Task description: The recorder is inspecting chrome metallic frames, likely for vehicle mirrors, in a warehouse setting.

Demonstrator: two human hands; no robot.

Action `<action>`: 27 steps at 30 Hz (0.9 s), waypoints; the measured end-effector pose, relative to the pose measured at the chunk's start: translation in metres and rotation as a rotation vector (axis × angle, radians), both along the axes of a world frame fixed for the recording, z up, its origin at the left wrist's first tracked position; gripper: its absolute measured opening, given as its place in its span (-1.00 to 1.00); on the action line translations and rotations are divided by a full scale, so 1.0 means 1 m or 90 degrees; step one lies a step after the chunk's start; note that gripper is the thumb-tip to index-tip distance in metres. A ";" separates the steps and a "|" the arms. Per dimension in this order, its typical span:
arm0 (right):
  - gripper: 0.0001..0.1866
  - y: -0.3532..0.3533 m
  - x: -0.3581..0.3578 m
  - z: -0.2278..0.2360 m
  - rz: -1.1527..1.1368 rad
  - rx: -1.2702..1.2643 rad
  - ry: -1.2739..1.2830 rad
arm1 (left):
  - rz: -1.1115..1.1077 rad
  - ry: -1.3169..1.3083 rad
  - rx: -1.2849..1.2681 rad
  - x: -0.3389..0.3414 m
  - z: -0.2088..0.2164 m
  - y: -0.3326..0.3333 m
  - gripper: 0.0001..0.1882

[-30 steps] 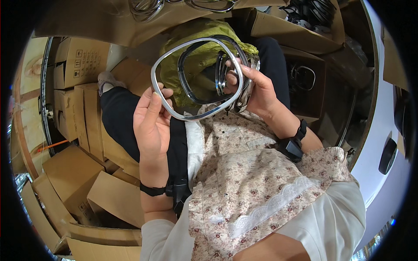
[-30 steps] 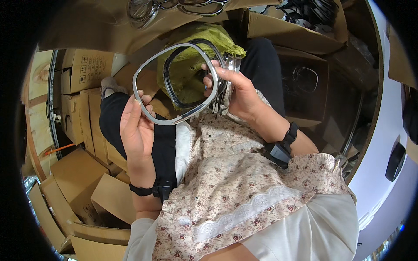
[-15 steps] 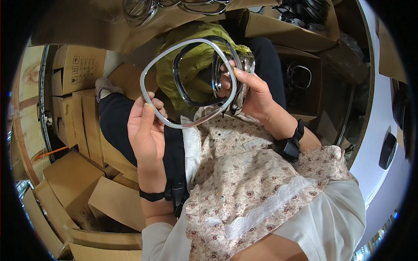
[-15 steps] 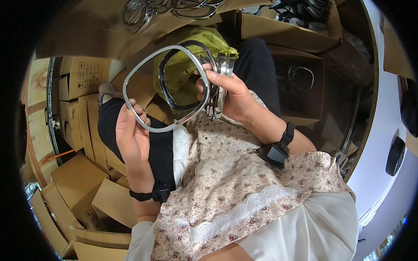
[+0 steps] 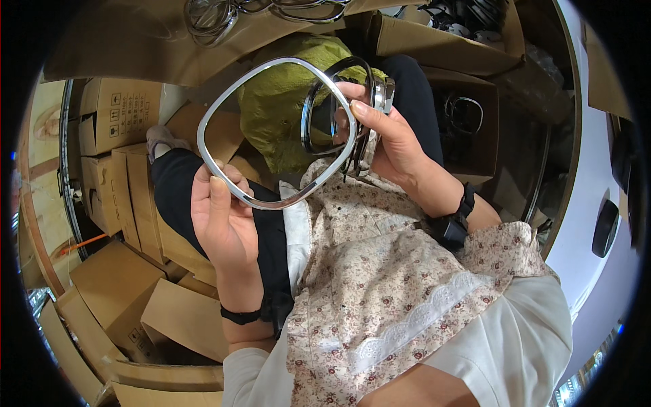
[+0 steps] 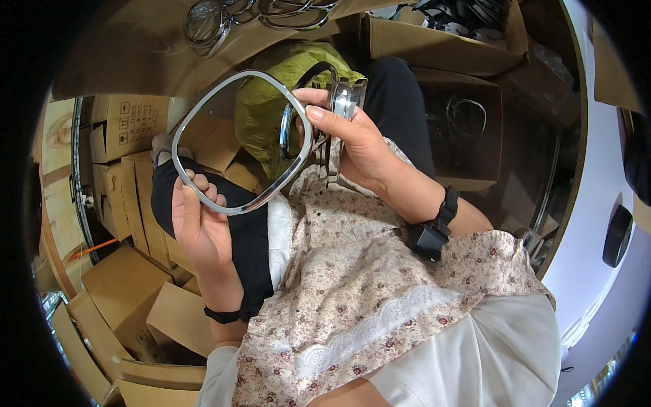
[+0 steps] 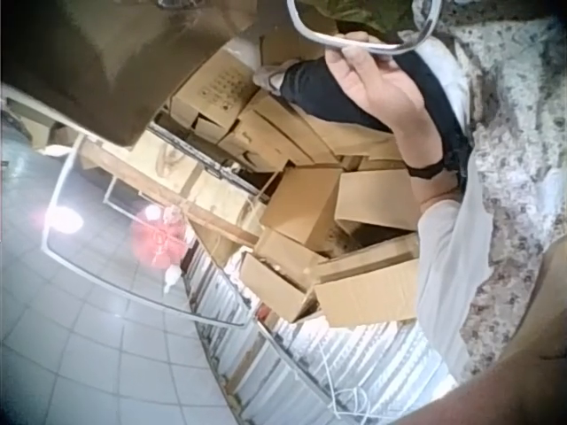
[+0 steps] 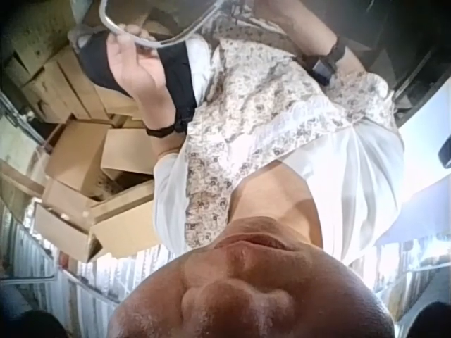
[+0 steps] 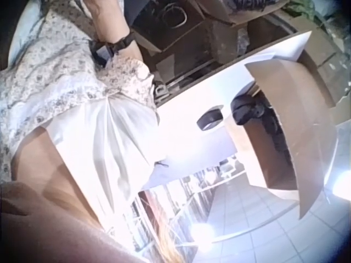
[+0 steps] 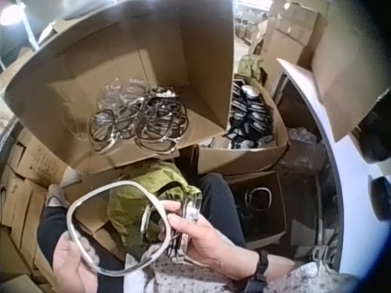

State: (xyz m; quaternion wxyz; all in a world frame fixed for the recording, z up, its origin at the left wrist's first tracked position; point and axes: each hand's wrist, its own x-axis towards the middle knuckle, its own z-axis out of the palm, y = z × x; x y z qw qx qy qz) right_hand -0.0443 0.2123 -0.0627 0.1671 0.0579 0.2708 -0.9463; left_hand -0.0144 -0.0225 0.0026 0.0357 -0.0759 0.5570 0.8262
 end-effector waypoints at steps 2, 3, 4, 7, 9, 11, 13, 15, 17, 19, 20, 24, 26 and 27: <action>-0.62 -0.001 0.000 0.002 0.004 -0.004 0.001 | 0.033 0.009 -0.012 0.002 0.001 0.004 -0.73; -0.61 -0.001 0.000 0.002 -0.010 0.012 -0.006 | 0.034 0.005 -0.015 0.002 0.001 0.004 -0.73; -0.59 -0.002 0.000 0.002 -0.023 0.030 -0.013 | 0.033 0.011 -0.008 0.002 0.001 0.004 -0.73; -0.54 -0.001 -0.001 0.000 -0.024 0.051 -0.004 | 0.024 0.015 -0.002 0.003 -0.001 0.003 -0.74; -0.51 -0.001 0.000 0.000 -0.028 0.060 0.001 | 0.017 0.016 -0.003 0.004 -0.002 0.003 -0.74; -0.47 -0.001 0.000 0.002 -0.036 0.069 0.016 | 0.043 0.005 -0.015 0.004 -0.003 0.004 -0.76; -0.39 -0.002 0.001 0.006 -0.033 0.113 0.036 | 0.045 0.013 -0.013 0.003 -0.004 0.007 -0.77; -0.28 -0.005 0.001 0.009 -0.021 0.089 0.056 | 0.048 0.012 -0.012 0.004 -0.004 0.010 -0.77; -0.25 -0.009 0.002 0.013 -0.023 0.079 0.061 | 0.084 0.000 -0.027 0.005 -0.005 0.011 -0.78; -0.25 -0.007 0.004 0.015 -0.024 0.078 0.074 | 0.073 0.011 -0.017 0.004 -0.007 0.009 -0.79; -0.26 -0.006 0.004 0.016 -0.026 0.085 0.072 | 0.057 0.025 -0.016 0.004 -0.009 0.007 -0.79; -0.40 -0.001 0.006 0.013 -0.033 0.130 0.086 | 0.022 0.042 0.003 0.006 -0.010 0.003 -0.80; -0.44 0.000 0.006 0.011 -0.042 0.134 0.059 | 0.009 0.030 0.017 0.000 -0.006 -0.003 -0.80; -0.48 0.001 0.002 0.010 -0.045 0.131 0.046 | -0.033 0.052 0.044 -0.010 -0.003 -0.007 -0.79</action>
